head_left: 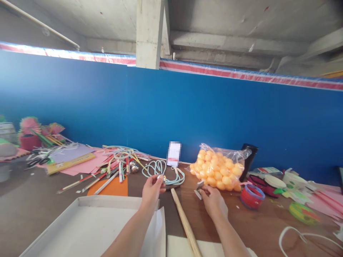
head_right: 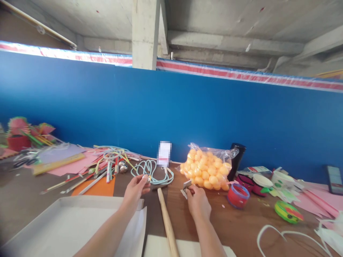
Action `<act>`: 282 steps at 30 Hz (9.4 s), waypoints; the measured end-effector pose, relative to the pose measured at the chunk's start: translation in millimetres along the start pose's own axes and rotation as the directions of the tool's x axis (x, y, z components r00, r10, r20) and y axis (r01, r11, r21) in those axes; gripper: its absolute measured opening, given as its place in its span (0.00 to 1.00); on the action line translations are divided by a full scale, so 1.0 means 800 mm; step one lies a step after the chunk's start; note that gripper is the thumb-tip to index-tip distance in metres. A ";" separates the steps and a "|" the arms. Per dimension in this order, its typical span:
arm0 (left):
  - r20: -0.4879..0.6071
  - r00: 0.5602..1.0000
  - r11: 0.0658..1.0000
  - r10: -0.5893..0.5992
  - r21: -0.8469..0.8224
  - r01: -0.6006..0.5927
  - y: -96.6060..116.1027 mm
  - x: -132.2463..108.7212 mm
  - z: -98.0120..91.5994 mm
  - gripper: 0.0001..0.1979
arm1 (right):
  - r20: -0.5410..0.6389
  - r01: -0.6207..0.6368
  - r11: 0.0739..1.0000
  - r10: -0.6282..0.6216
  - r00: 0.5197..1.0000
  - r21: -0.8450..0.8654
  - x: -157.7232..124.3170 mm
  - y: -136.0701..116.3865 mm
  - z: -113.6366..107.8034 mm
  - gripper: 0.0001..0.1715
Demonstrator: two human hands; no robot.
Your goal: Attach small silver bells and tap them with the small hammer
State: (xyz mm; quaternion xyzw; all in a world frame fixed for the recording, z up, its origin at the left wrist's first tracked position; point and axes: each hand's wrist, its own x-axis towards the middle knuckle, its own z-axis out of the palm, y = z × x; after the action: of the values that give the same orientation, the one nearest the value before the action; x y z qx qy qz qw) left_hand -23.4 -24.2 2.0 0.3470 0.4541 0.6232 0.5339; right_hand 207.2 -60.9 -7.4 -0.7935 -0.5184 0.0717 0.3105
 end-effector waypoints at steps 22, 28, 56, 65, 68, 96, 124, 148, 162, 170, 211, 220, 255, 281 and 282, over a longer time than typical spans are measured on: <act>0.021 1.000 0.998 -0.004 0.065 0.002 0.002 -0.005 0.006 0.20 | -0.035 -0.031 0.999 0.030 0.999 -0.020 0.012 0.012 0.007 0.14; 0.041 0.999 0.998 0.006 0.067 -0.009 0.003 -0.005 0.005 0.21 | -0.156 0.047 0.993 -0.030 0.987 0.107 0.018 0.022 0.009 0.17; 0.399 0.906 0.974 -0.144 -0.104 0.201 -0.001 -0.028 0.013 0.16 | 0.060 -0.097 0.575 0.084 0.995 0.812 -0.001 -0.002 0.012 0.19; 0.616 0.765 0.962 -0.186 -0.043 0.269 0.000 -0.042 0.016 0.16 | 0.187 -0.112 0.388 -0.161 0.969 0.915 -0.057 -0.055 0.003 0.13; 0.626 0.762 0.974 -0.170 -0.010 0.225 -0.001 -0.044 0.017 0.18 | 0.248 -0.151 0.375 -0.225 0.942 0.915 -0.068 -0.066 0.003 0.12; 0.548 0.829 0.992 -0.114 0.101 0.070 -0.001 -0.048 0.021 0.21 | 0.412 -0.367 0.224 -0.210 0.886 0.903 -0.076 -0.069 0.003 0.11; 0.580 0.805 0.991 -0.123 0.112 0.071 -0.005 -0.047 0.017 0.21 | 0.457 -0.420 0.183 -0.296 0.839 0.889 -0.075 -0.064 0.000 0.08; 0.594 0.792 0.989 -0.144 0.104 0.102 -0.005 -0.045 0.018 0.21 | 0.453 -0.425 0.158 -0.308 0.836 0.891 -0.075 -0.064 0.000 0.08; 0.579 0.810 0.993 -0.090 0.115 0.028 -0.002 -0.047 0.018 0.20 | 0.434 -0.392 0.195 -0.283 0.855 0.899 -0.079 -0.066 0.000 0.10; 0.589 0.808 0.985 -0.027 0.151 -0.077 -0.007 -0.043 0.018 0.20 | 0.457 -0.430 0.155 -0.266 0.849 0.889 -0.079 -0.068 0.001 0.16; 0.428 0.893 0.987 -0.139 -0.015 0.161 0.004 -0.033 0.011 0.20 | 0.309 0.202 0.873 -0.361 0.880 0.444 -0.082 -0.055 0.024 0.11; 0.483 0.864 0.969 -0.138 -0.113 0.218 0.000 -0.031 0.009 0.18 | 0.295 0.253 0.896 -0.370 0.881 0.366 -0.083 -0.052 0.024 0.12; 0.217 0.973 0.994 -0.084 -0.051 0.097 0.004 -0.027 0.013 0.19 | 0.554 -0.241 0.865 -0.050 0.831 0.439 -0.076 -0.055 0.034 0.05; 0.081 0.996 0.965 -0.032 -0.258 0.051 -0.011 0.009 -0.002 0.10 | 0.376 -0.106 0.594 -0.353 0.857 0.798 -0.107 -0.086 -0.012 0.27; 0.083 0.996 0.965 -0.030 -0.257 0.051 -0.011 0.009 -0.002 0.11 | 0.366 -0.104 0.590 -0.345 0.864 0.801 -0.106 -0.086 -0.012 0.28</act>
State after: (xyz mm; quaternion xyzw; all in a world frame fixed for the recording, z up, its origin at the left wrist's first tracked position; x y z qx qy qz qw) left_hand -23.2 -17.6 -7.2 0.2891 0.3545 0.6520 0.6048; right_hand 119.8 -120.4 21.5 -0.4854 -0.5453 0.4705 0.4958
